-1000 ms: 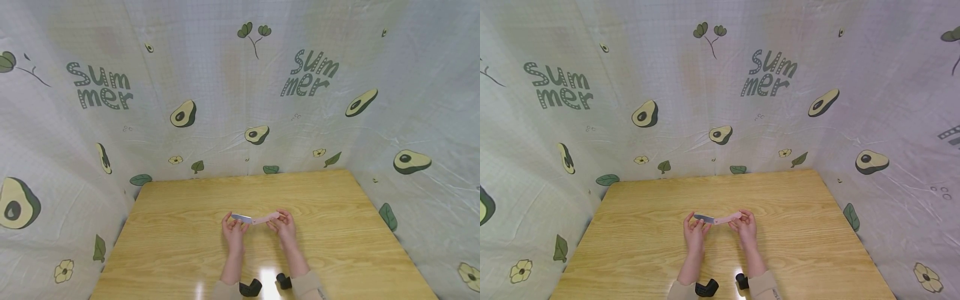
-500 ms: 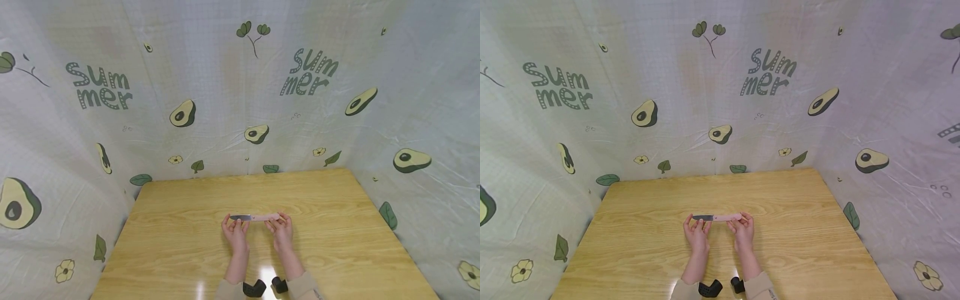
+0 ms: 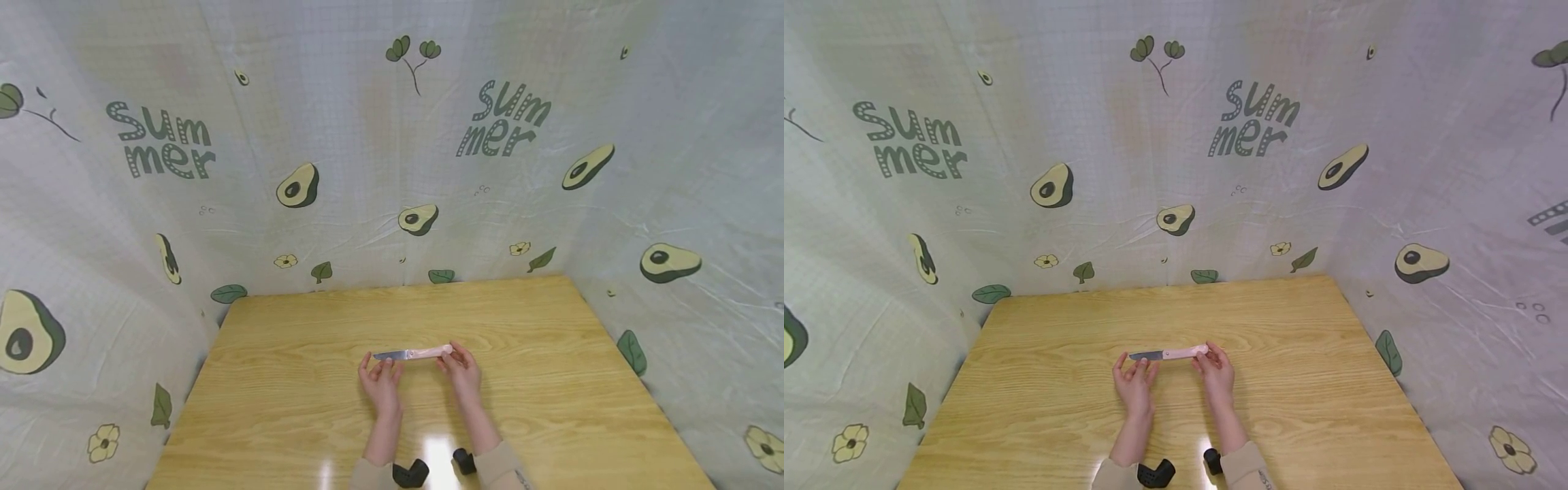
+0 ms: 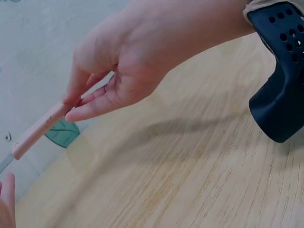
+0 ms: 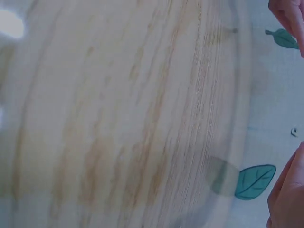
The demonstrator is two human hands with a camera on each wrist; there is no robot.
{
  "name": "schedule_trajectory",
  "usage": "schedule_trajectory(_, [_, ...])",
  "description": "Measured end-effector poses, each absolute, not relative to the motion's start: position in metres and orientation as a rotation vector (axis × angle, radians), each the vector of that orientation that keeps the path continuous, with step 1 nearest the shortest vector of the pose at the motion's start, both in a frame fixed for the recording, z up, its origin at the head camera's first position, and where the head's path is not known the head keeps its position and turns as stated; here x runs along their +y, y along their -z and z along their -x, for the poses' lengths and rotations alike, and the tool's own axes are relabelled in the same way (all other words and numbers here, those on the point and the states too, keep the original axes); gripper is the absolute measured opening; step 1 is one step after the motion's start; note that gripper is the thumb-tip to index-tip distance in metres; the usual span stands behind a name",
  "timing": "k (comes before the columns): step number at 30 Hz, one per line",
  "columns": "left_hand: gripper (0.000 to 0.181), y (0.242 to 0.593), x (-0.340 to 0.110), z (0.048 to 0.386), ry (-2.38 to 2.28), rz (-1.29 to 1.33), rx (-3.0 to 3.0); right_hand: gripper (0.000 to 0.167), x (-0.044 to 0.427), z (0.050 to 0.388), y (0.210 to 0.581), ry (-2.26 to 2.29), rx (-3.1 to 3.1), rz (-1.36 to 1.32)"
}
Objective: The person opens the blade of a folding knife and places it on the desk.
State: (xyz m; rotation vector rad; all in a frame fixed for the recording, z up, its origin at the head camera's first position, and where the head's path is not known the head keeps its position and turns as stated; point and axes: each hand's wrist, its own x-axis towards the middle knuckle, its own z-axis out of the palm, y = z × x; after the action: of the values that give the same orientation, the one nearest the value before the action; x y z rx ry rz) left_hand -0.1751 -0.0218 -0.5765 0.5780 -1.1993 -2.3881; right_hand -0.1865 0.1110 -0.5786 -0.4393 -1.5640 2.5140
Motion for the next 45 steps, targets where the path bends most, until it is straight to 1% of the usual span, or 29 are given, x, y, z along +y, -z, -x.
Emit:
schedule_trajectory(6, [0.050,0.584,-0.025,0.177,2.358,-0.567,-1.221,0.048,0.113,0.188,0.579,-2.427,-1.626,0.412])
schedule_trajectory(13, [0.054,0.587,-0.029,0.171,2.370,-0.545,-1.293,0.036,0.115,0.190,0.582,-2.401,-1.641,0.426])
schedule_trajectory(15, [0.056,0.586,-0.030,0.169,2.381,-0.529,-1.316,0.037,0.117,0.189,0.582,-2.397,-1.666,0.430])
schedule_trajectory(27, [0.063,0.585,-0.048,0.162,2.487,-0.573,-1.664,0.055,0.130,0.185,0.580,-2.143,-2.207,0.442])
schedule_trajectory(36, [0.075,0.590,-0.059,0.157,2.608,-0.510,-1.843,0.058,0.137,0.183,0.585,-1.923,-2.495,0.391])
schedule_trajectory(45, [0.076,0.592,-0.065,0.160,2.679,-0.543,-1.901,0.059,0.139,0.181,0.587,-1.887,-2.562,0.342])
